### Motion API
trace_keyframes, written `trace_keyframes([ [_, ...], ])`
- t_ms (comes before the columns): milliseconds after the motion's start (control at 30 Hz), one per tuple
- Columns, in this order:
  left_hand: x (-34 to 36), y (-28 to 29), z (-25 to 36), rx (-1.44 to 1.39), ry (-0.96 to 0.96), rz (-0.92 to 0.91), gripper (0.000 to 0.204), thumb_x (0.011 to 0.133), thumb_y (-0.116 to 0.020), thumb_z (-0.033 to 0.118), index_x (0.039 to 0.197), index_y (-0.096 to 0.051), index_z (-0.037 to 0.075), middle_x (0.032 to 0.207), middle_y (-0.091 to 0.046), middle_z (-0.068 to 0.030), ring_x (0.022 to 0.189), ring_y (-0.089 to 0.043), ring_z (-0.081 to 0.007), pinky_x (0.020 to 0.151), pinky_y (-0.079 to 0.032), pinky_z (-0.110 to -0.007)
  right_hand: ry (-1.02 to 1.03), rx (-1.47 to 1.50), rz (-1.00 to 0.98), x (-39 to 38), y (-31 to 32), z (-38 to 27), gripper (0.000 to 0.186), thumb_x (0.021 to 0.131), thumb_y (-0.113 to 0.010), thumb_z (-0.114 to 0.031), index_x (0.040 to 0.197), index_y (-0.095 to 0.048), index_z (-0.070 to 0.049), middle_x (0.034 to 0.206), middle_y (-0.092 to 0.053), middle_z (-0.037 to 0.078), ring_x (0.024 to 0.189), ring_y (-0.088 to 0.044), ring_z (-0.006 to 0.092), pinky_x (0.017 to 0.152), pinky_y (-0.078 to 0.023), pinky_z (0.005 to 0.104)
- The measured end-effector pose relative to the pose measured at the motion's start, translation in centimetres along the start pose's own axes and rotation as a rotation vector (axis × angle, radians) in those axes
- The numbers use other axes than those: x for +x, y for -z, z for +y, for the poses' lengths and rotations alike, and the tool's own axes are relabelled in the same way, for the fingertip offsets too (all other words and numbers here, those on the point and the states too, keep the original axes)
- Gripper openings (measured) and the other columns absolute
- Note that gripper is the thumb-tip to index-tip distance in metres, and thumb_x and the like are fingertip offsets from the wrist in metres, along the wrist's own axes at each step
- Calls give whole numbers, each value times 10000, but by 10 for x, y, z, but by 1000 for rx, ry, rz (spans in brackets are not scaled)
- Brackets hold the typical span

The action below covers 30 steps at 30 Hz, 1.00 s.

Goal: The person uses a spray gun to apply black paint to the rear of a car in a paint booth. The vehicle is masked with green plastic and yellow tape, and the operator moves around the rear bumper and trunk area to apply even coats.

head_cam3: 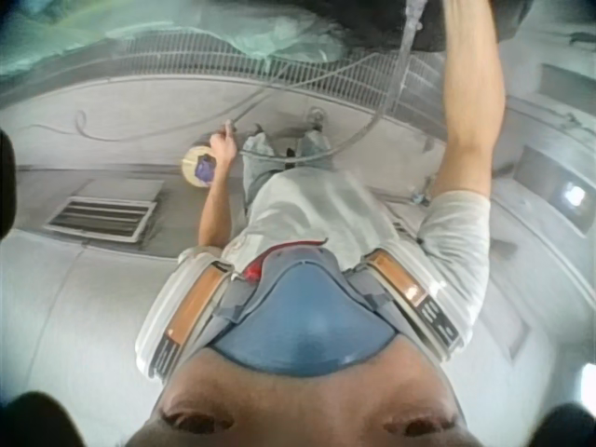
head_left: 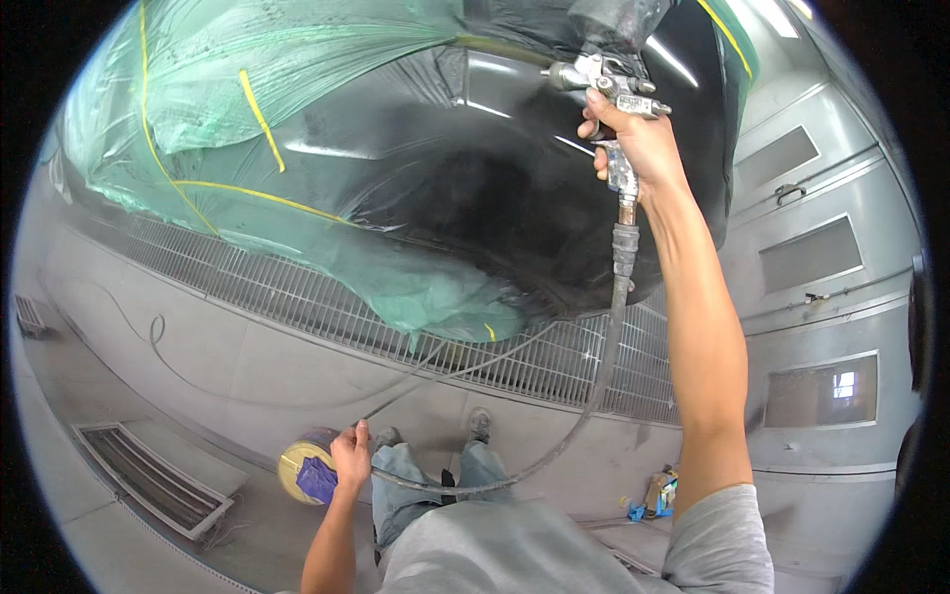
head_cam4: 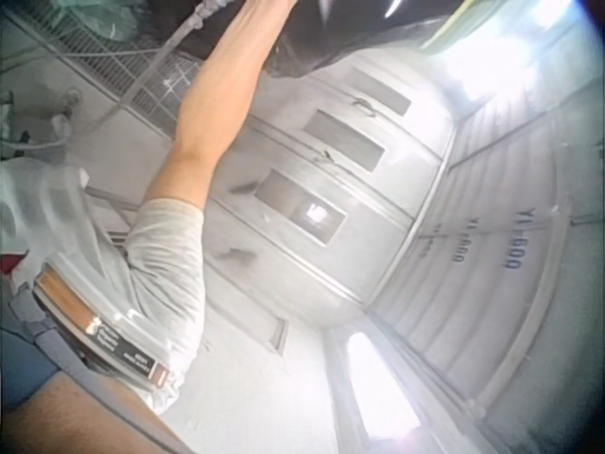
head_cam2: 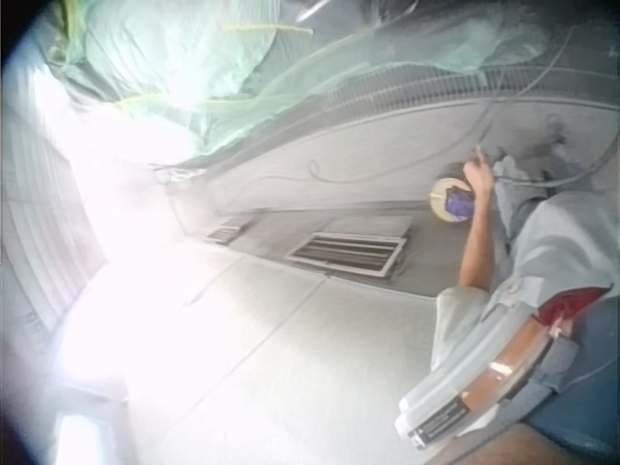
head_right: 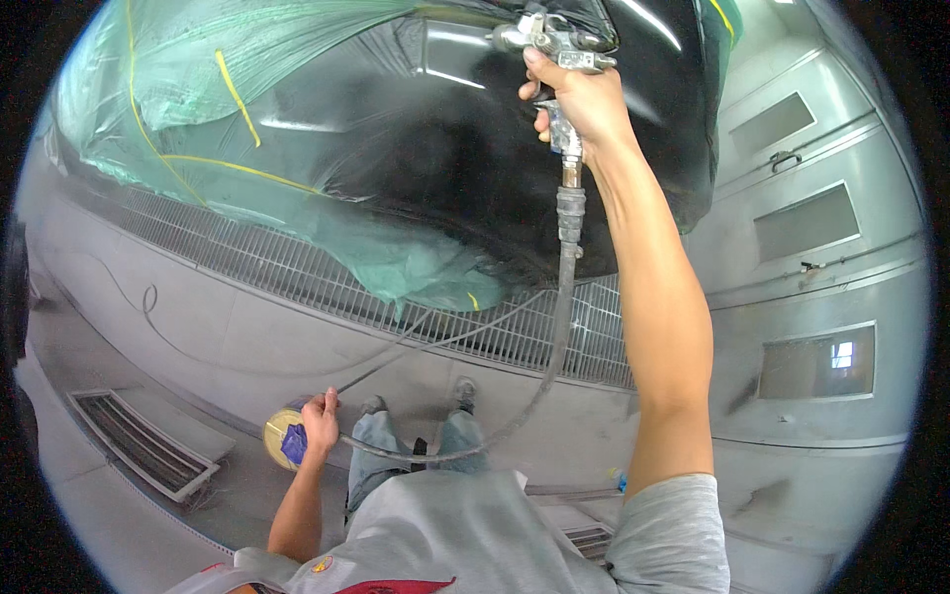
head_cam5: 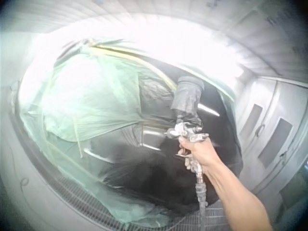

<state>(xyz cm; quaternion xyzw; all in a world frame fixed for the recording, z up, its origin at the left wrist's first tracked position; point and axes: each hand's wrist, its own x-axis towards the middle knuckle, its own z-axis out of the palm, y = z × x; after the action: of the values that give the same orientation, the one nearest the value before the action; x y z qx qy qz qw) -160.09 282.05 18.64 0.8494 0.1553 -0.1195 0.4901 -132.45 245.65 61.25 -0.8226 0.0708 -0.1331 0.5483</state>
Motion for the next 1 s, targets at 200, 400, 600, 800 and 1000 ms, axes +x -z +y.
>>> trace_keyframes([
  [200, -15, -37, 45, 35, -26, -37, 572, 1020, -588, 466, 759, -706, -29, 586, -612, -167, 577, -618, -250, 615, -487, -410, -78, 20, 129, -18, 93, 30, 258, 924, -777, -267, 897, -700, -23, 737, -706, 83, 428, -583, 122, 355, -461, 267],
  [400, -21, -77, 86, 106, -57, -113, 577, 1021, -584, 480, 754, -707, -18, 618, -636, -165, 605, -633, -248, 635, -495, -401, -111, 32, 220, -42, 200, 60, 253, 924, -780, -271, 908, -687, -36, 737, -699, 81, 419, -568, 122, 353, -451, 269],
  [600, -32, -121, 124, 123, -115, -127, 583, 1032, -574, 471, 764, -712, -28, 644, -661, -169, 629, -647, -243, 658, -507, -389, -127, 40, 293, -61, 290, 90, 256, 941, -767, -274, 947, -686, -32, 748, -677, 82, 429, -546, 128, 361, -436, 274],
  [800, -48, -165, 158, 139, -118, -112, 591, 1037, -573, 470, 773, -720, -38, 655, -675, -167, 639, -656, -248, 669, -515, -385, -151, 47, 358, -71, 366, 118, 247, 937, -768, -264, 934, -684, -32, 753, -678, 82, 437, -540, 135, 366, -430, 281],
  [1000, -62, -201, 182, 134, -116, -104, 585, 1037, -578, 464, 777, -723, -40, 665, -681, -171, 649, -658, -244, 693, -521, -382, -170, 34, 442, -74, 432, 143, 243, 939, -768, -249, 929, -682, -22, 755, -673, 81, 438, -534, 147, 371, -428, 307],
])
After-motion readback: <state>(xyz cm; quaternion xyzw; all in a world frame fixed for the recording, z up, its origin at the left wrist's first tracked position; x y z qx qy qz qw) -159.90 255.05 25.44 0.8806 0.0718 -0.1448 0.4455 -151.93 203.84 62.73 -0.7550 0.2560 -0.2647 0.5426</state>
